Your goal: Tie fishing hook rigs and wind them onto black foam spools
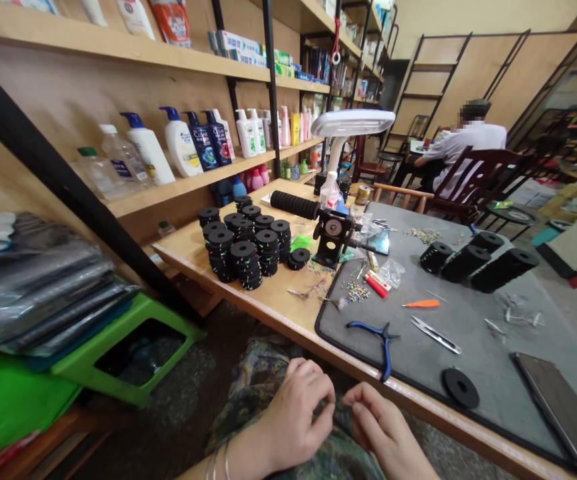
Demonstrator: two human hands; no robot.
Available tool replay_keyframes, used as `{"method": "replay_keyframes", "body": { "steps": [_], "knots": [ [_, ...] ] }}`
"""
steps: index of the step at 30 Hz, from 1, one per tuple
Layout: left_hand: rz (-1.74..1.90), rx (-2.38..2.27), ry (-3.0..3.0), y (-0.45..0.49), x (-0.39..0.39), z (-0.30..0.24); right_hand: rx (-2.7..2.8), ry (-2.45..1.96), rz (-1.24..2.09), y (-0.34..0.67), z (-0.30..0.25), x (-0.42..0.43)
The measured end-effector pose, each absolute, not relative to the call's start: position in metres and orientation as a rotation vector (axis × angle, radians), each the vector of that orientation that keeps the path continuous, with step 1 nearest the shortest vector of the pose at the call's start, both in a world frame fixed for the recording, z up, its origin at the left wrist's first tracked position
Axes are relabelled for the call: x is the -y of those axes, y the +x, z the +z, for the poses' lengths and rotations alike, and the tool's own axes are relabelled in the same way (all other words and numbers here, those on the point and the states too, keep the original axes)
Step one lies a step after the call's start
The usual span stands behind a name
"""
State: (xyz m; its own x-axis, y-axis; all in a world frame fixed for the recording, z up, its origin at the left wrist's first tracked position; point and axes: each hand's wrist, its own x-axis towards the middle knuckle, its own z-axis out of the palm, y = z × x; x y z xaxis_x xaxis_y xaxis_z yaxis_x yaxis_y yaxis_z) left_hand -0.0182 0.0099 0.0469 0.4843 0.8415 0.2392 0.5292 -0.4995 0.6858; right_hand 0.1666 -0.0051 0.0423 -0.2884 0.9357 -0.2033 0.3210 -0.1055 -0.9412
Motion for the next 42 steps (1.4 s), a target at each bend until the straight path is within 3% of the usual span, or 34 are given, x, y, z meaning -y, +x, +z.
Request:
{"method": "replay_keyframes", "body": {
  "steps": [8, 18, 35, 42],
  "knots": [
    [0.858, -0.99, 2.031, -0.013, -0.009, 0.051, 1.603, -1.323, 1.463, 0.162, 0.045, 0.004],
    [0.867, -1.04, 2.108, -0.016, -0.012, 0.043, 1.87, -1.418, 1.172, 0.166, 0.043, 0.007],
    [0.873, -1.081, 1.805, -0.022, -0.013, 0.042, 1.92, -1.372, 1.281, 0.17, 0.048, 0.003],
    [0.792, -1.106, 1.708, -0.027, -0.016, 0.046, 1.978, -1.482, 1.133, 0.177, 0.048, 0.0]
  ]
}}
